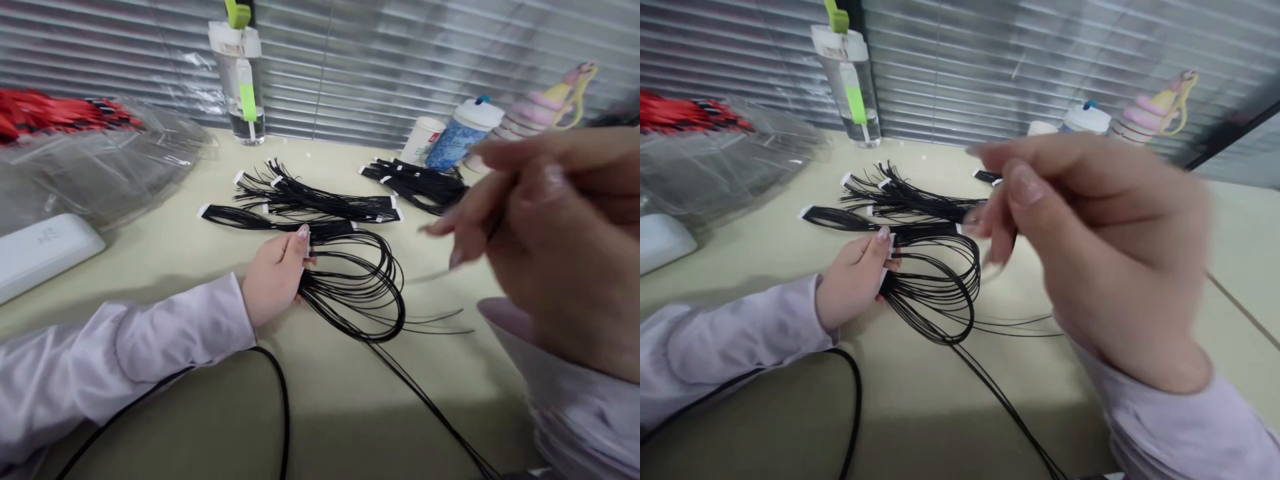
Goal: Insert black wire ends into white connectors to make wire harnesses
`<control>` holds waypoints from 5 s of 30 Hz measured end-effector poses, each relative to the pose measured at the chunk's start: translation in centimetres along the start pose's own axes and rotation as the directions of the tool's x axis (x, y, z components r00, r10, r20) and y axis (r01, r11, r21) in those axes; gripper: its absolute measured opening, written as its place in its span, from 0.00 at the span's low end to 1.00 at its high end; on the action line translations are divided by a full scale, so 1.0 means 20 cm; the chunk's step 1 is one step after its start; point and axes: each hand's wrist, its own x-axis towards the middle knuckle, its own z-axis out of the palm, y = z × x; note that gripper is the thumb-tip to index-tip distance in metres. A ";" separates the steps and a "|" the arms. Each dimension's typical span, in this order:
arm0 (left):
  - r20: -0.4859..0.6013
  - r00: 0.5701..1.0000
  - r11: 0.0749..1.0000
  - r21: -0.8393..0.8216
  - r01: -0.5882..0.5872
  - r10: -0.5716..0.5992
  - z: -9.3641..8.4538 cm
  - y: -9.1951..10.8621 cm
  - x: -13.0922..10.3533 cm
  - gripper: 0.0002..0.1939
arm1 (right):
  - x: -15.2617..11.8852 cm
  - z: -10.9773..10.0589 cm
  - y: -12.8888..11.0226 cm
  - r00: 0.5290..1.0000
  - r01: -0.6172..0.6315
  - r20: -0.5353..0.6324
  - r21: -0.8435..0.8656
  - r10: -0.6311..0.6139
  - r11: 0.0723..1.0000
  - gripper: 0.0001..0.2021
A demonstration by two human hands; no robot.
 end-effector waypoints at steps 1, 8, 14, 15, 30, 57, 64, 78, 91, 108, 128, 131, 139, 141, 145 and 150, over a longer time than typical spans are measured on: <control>0.004 1.000 0.999 0.026 -0.026 0.026 0.00 0.00 0.00 0.25 | 0.00 0.03 0.03 0.999 -0.036 0.029 -0.004 0.037 0.999 0.14; 0.059 0.997 0.995 0.087 -0.054 0.049 -0.01 0.00 -0.01 0.24 | 0.01 0.10 0.21 0.922 0.062 0.369 -0.433 0.114 0.899 0.05; 0.117 0.990 0.990 0.109 -0.092 0.079 -0.02 0.01 -0.02 0.22 | 0.00 0.14 0.23 0.899 0.250 0.438 -0.507 -0.003 0.825 0.07; 0.130 0.987 0.987 0.124 -0.107 0.090 -0.02 0.01 -0.02 0.22 | 0.00 0.15 0.24 0.895 0.272 0.445 -0.520 -0.015 0.810 0.08; 0.188 0.961 0.938 0.244 -0.247 0.204 -0.02 0.00 -0.02 0.23 | -0.05 0.22 0.24 0.844 0.462 0.528 -0.619 -0.099 0.635 0.15; -0.044 0.996 0.997 0.003 0.081 -0.081 0.00 0.00 0.01 0.22 | -0.22 0.23 0.23 0.847 0.120 0.503 -0.495 0.171 0.860 0.07; -0.050 0.997 0.998 0.033 0.063 -0.061 0.00 0.00 0.01 0.22 | -0.22 0.24 0.22 0.819 0.159 0.547 -0.507 0.173 0.847 0.09; -0.039 0.999 0.995 0.100 0.016 -0.012 0.00 0.02 0.00 0.23 | -0.22 0.28 0.25 0.825 0.167 0.554 -0.421 0.107 0.892 0.11; -0.004 1.000 0.993 0.113 0.031 -0.031 0.00 0.02 -0.01 0.23 | -0.22 0.25 0.22 0.792 0.100 0.558 -0.521 0.249 0.848 0.11; 0.106 0.994 0.994 0.109 -0.003 -0.009 -0.01 0.01 -0.02 0.21 | -0.11 0.07 0.14 0.929 -0.096 -0.340 0.157 0.145 0.983 0.11; 0.204 0.964 0.936 0.273 -0.221 0.168 -0.02 0.03 -0.03 0.20 | -0.12 0.25 0.25 0.958 0.036 0.273 -0.430 0.092 0.902 0.09; 0.213 0.960 0.932 0.272 -0.238 0.183 -0.01 0.03 -0.03 0.20 | -0.11 0.25 0.25 0.953 0.031 0.283 -0.454 0.111 0.890 0.11; 0.220 0.945 0.905 0.299 -0.301 0.242 -0.02 0.03 -0.03 0.20 | -0.12 0.24 0.24 0.944 0.058 0.317 -0.441 0.095 0.896 0.10; 0.224 0.940 0.891 0.322 -0.319 0.256 -0.02 0.03 -0.02 0.20 | -0.12 0.24 0.24 0.943 0.050 0.318 -0.437 0.102 0.898 0.10; 0.241 0.930 0.867 0.354 -0.351 0.278 -0.02 0.02 -0.03 0.20 | -0.12 0.25 0.23 0.943 0.052 0.316 -0.452 0.106 0.891 0.11; 0.233 0.935 0.871 0.356 -0.339 0.269 -0.02 0.03 -0.03 0.20 | -0.11 0.29 0.24 0.950 0.039 0.291 -0.475 0.115 0.879 0.11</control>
